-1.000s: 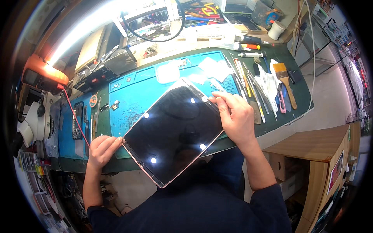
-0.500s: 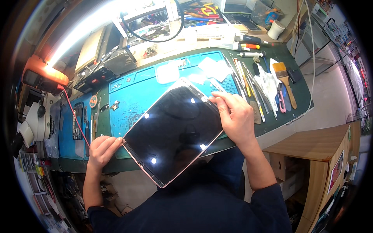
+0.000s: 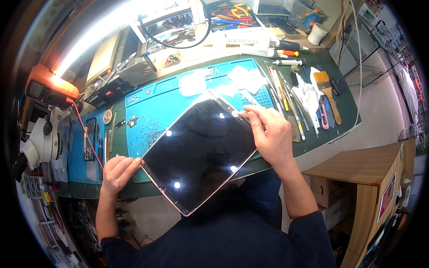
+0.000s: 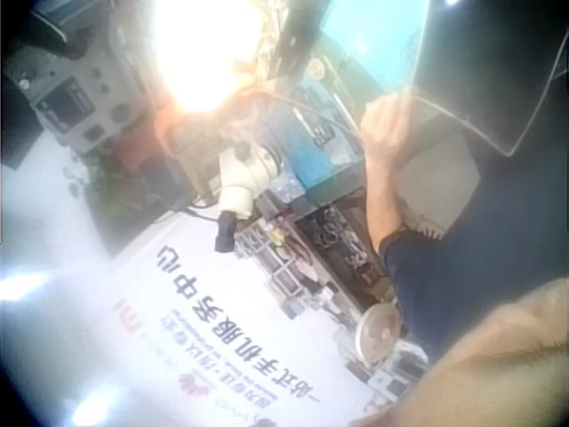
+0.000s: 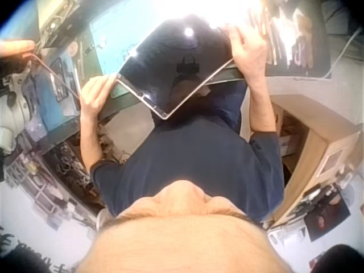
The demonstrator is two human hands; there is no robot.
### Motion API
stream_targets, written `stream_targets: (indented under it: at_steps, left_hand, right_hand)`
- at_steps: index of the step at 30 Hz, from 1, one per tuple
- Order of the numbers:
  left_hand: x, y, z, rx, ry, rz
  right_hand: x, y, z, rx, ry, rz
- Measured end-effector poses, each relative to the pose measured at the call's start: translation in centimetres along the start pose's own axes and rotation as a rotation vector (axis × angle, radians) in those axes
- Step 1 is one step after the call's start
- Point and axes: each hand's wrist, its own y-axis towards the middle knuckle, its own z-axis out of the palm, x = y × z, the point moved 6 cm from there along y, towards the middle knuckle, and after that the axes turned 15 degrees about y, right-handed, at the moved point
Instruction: The person opens a tablet, removes the back cover, and manipulates internal components including the battery and ribbon cables. They repeatedly open and close the device, test the screen, and reseat connectors before closing the back cover.
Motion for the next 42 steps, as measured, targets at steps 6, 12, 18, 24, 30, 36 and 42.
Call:
stream_targets:
  at_steps: [6,12,18,24,30,36,42]
  left_hand:
    - [0.0,0.1,-0.1,0.006,0.002,0.004]
    - [0.0,0.1,-0.2,0.002,-0.001,0.004]
    - [0.0,0.5,-0.3,0.004,-0.005,0.005]
    - [0.0,0.6,-0.4,0.010,0.000,-0.001]
    - [0.4,0.2,-0.3,0.003,-0.028,-0.065]
    - [-1.9,-2.8,-4.5,-0.228,-0.359,-0.542]
    - [-15.2,-7.2,1.8,0.189,-1.940,-1.095]
  right_hand:
    - [0.0,0.0,0.0,0.005,0.012,0.030]
    - [0.1,0.0,0.0,0.032,-0.019,-0.006]
    - [0.0,0.1,0.0,0.041,-0.032,0.006]
    - [-0.1,0.1,0.1,-0.007,0.010,0.018]
    - [-0.5,-0.1,0.3,-0.027,0.053,0.051]
    - [-0.4,-0.2,0.2,0.003,0.062,0.132]
    - [-0.7,-0.5,0.4,0.008,0.057,0.122]
